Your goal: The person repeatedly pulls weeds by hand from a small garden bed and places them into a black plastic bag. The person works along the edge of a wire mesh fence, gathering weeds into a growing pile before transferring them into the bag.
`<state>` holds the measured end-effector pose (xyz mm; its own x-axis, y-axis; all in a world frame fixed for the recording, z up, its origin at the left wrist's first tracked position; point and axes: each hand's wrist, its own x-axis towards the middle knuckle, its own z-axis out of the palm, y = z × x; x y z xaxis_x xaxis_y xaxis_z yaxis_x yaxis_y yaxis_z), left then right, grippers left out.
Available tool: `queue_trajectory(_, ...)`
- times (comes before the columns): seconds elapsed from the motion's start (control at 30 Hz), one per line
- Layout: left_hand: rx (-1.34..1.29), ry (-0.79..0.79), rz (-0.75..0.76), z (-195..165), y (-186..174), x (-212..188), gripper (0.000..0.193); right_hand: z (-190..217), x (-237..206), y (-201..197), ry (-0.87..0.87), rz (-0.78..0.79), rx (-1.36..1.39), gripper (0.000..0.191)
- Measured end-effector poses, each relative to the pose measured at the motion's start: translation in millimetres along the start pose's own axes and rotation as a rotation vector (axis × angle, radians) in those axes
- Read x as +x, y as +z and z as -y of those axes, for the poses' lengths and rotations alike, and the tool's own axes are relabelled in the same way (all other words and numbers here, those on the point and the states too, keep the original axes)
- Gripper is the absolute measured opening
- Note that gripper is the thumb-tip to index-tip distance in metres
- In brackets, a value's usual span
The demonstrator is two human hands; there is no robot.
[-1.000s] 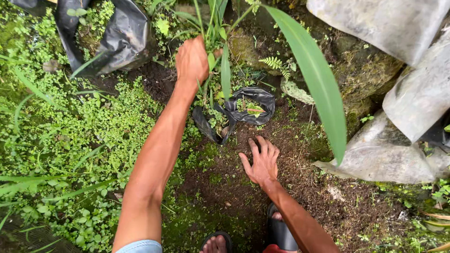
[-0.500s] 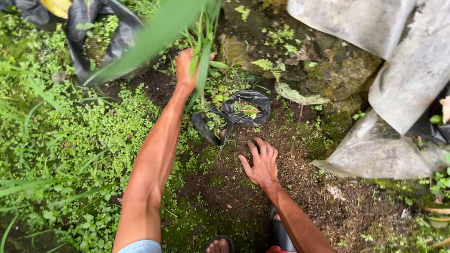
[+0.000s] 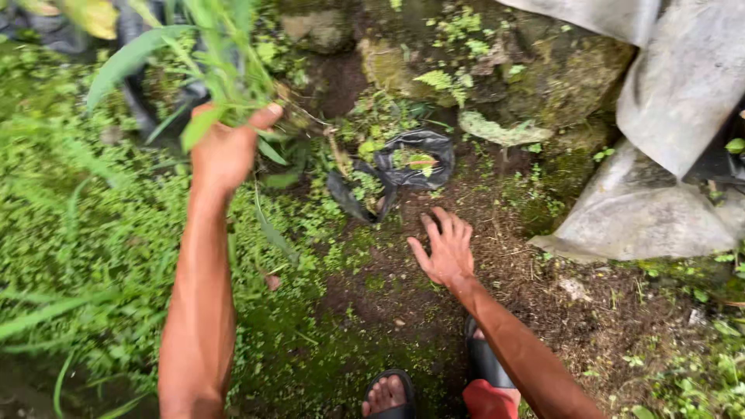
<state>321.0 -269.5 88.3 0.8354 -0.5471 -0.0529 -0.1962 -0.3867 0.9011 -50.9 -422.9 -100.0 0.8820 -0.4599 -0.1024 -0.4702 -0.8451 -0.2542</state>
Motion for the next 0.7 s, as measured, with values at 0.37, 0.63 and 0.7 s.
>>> queue_trajectory(0.37, 0.303, -0.411, -0.127, 48.1, -53.9, -50.2, 0.058, 16.1, -9.3, -20.3, -0.027, -0.120, 0.038, 0.060)
queue_trajectory(0.63, 0.195, -0.514, 0.009, 7.7, -33.9, -132.4, 0.039, 39.4, -9.4, -58.9, 0.244, 0.000, 0.383, 0.048)
queue_trajectory(0.7, 0.122, -0.401, 0.089, -5.2, -8.7, -157.2, 0.039, 55.2, -14.3, -91.2, 0.130, -0.130, 0.666, 0.049)
